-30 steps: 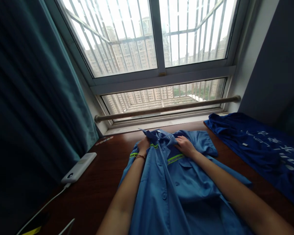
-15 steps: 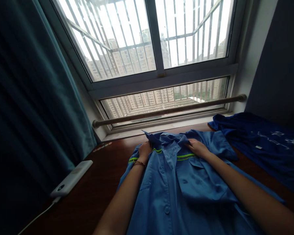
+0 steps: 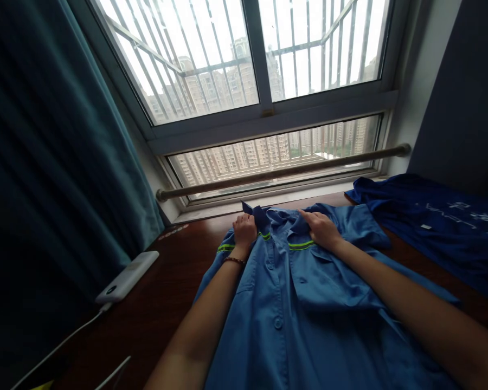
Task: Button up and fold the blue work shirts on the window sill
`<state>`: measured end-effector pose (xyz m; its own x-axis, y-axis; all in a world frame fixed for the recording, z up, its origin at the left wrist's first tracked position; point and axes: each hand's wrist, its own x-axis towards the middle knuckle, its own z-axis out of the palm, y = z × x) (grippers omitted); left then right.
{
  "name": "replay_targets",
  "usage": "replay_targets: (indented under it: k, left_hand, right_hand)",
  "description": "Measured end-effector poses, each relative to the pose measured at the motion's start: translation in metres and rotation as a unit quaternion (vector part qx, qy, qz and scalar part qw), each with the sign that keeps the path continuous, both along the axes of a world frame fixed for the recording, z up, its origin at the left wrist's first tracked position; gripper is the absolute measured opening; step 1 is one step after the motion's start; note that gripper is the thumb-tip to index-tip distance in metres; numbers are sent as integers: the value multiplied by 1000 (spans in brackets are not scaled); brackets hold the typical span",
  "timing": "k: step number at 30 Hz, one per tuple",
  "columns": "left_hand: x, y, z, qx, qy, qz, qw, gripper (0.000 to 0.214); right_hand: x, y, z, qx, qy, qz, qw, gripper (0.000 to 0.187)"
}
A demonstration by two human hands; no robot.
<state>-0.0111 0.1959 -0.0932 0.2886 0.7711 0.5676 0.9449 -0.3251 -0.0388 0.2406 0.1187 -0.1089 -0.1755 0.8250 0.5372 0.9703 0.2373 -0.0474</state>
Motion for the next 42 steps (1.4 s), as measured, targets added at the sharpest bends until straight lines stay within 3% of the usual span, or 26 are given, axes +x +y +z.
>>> replay_targets:
  k: [3, 6, 8, 10, 11, 13, 16, 17, 19, 22, 24, 29, 33, 36, 42]
  left_hand:
    - [22, -18, 7, 2, -76, -145, 986, 16]
    - [51, -39, -2, -95, -164, -281, 941, 24]
    - [67, -50, -15, -145, -203, -314, 916, 43]
    - [74, -53, -26, -180, -251, -313, 898, 51]
    - [76, -53, -30, -203, -286, -307, 885, 48]
    - [74, -48, -33, -273, -370, -301, 836, 30]
    - [70, -42, -31, -395, -483, -320, 713, 27]
    - [70, -41, -30, -425, -516, -325, 669, 28]
    - [69, -41, -27, -461, -583, -314, 590, 27]
    - [69, -44, -24, -489, -656, -273, 507, 28]
    - [69, -44, -21, -497, -677, -248, 484, 27]
    - [69, -44, -18, -475, -691, -220, 499, 19]
    - [70, -44, -20, -469, -688, -227, 505, 16]
    - [69, -44, -23, -441, -700, -235, 511, 14]
    - [67, -44, -24, -390, -720, -220, 530, 20]
  right_hand:
    - [-4, -6, 6, 45, -48, 25, 997, 36]
    - [-4, -8, 5, 37, -39, 31, 998, 28]
    - [-2, -6, 2, 25, 29, 49, 998, 28]
    - [-1, -1, -1, 16, 165, 61, 984, 28]
    - [-1, 3, -3, 11, 254, 61, 965, 29]
    - [-2, 12, -6, -7, 440, 66, 896, 31]
    - [-10, 23, -11, -39, 623, 117, 773, 39]
    - [-14, 25, -13, -47, 647, 137, 748, 44]
    - [-22, 27, -17, -62, 657, 162, 734, 56]
    - [-31, 23, -21, -68, 609, 145, 777, 61]
    - [-34, 18, -21, -46, 559, 100, 822, 58]
    - [-37, -1, -9, 45, 434, 16, 900, 34]
    - [-45, -17, 0, 67, 304, 112, 944, 23]
    - [-51, -24, 3, 59, 217, 172, 959, 22]
    - [-53, -26, 3, 35, 197, 148, 969, 19]
